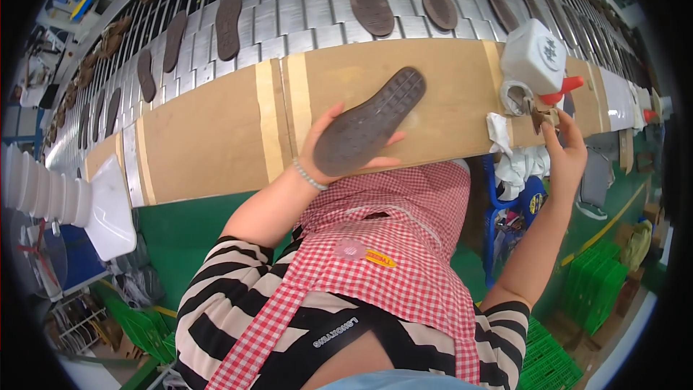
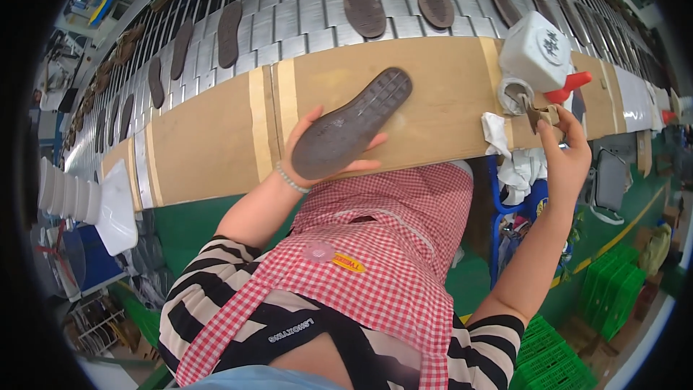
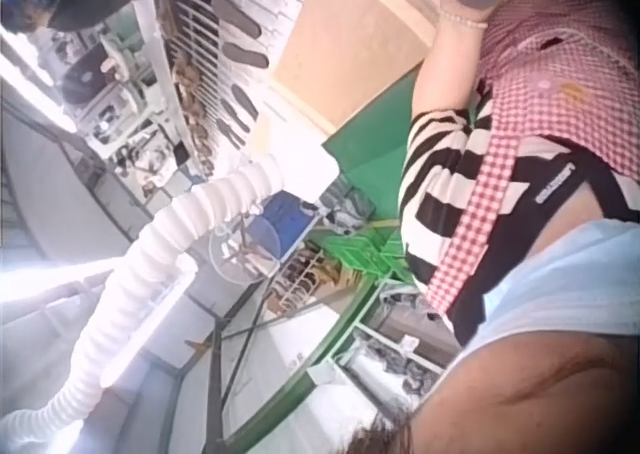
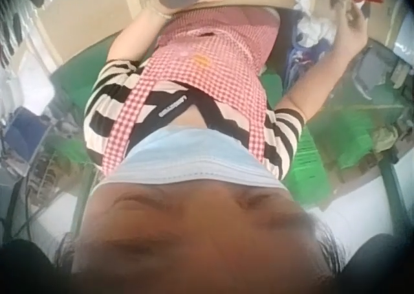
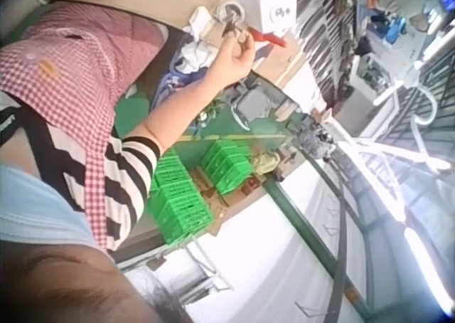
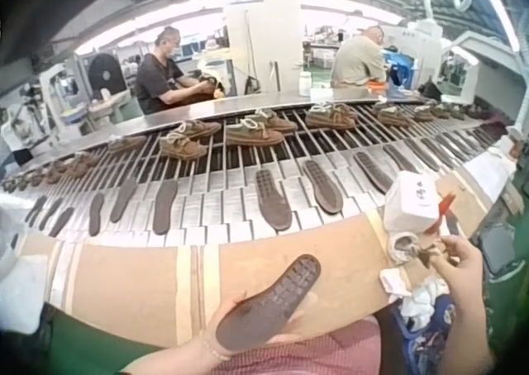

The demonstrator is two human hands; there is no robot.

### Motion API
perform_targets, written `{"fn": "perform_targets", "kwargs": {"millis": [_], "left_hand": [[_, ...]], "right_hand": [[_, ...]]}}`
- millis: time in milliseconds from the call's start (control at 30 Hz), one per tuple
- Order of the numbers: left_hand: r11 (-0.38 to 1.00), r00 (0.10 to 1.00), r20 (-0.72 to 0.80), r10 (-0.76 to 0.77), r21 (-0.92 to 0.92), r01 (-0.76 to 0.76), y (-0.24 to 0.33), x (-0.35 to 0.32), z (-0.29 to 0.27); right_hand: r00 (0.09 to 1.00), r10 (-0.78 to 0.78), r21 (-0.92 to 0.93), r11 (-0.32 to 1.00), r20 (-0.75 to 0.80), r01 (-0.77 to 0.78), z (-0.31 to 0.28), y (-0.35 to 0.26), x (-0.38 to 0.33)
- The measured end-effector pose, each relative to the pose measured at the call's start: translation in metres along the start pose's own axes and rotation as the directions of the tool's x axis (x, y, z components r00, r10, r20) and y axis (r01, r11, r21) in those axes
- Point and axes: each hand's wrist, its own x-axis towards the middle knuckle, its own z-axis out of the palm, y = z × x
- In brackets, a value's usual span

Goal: Applying adhesive or glue to the underside of shoe soles using a brush on a manufacturing line.

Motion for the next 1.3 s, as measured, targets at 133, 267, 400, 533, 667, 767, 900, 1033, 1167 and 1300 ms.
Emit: {"fn": "perform_targets", "kwargs": {"millis": [133,267,400,533,667,767,900,1033,1167,1300], "left_hand": [[0.995,0.997,0.060,0.057,-0.079,-0.052,-0.017,0.027,0.007],[0.994,0.993,0.081,0.091,0.054,-0.096,-0.031,0.041,0.019],[0.993,0.936,0.350,-0.029,0.116,-0.013,-0.035,0.046,0.022],[0.995,0.985,0.168,0.028,0.092,-0.044,-0.045,0.044,0.036],[0.995,0.992,0.126,0.011,0.100,-0.024,-0.045,0.047,0.032],[0.998,0.972,0.234,0.002,0.067,-0.019,-0.045,0.048,0.028],[0.981,0.977,0.210,0.025,0.182,-0.065,-0.049,0.045,0.039],[0.980,0.999,0.033,-0.001,0.198,-0.006,-0.049,0.046,0.046],[0.984,0.996,0.087,-0.006,0.176,-0.010,-0.046,0.044,0.030],[0.994,0.977,0.212,-0.035,0.109,0.011,-0.045,0.046,0.022]], "right_hand": [[0.952,-0.286,0.153,0.951,0.107,0.268,0.032,-0.074,-0.054],[0.776,-0.595,0.060,0.800,0.210,0.597,0.070,-0.120,-0.088],[0.693,-0.689,0.105,0.721,0.212,0.685,0.090,-0.124,-0.099],[0.651,-0.718,0.101,0.687,0.246,0.719,0.097,-0.121,-0.102],[0.576,-0.748,0.179,0.648,0.329,0.740,0.090,-0.123,-0.107],[0.551,-0.763,0.212,0.632,0.339,0.745,0.088,-0.123,-0.105],[0.555,-0.756,0.165,0.632,0.347,0.757,0.088,-0.122,-0.102],[0.454,-0.762,0.226,0.596,0.461,0.770,0.077,-0.122,-0.101],[0.484,-0.758,0.188,0.604,0.437,0.775,0.075,-0.129,-0.094],[0.434,-0.762,0.168,0.566,0.480,0.807,0.072,-0.131,-0.092]]}}
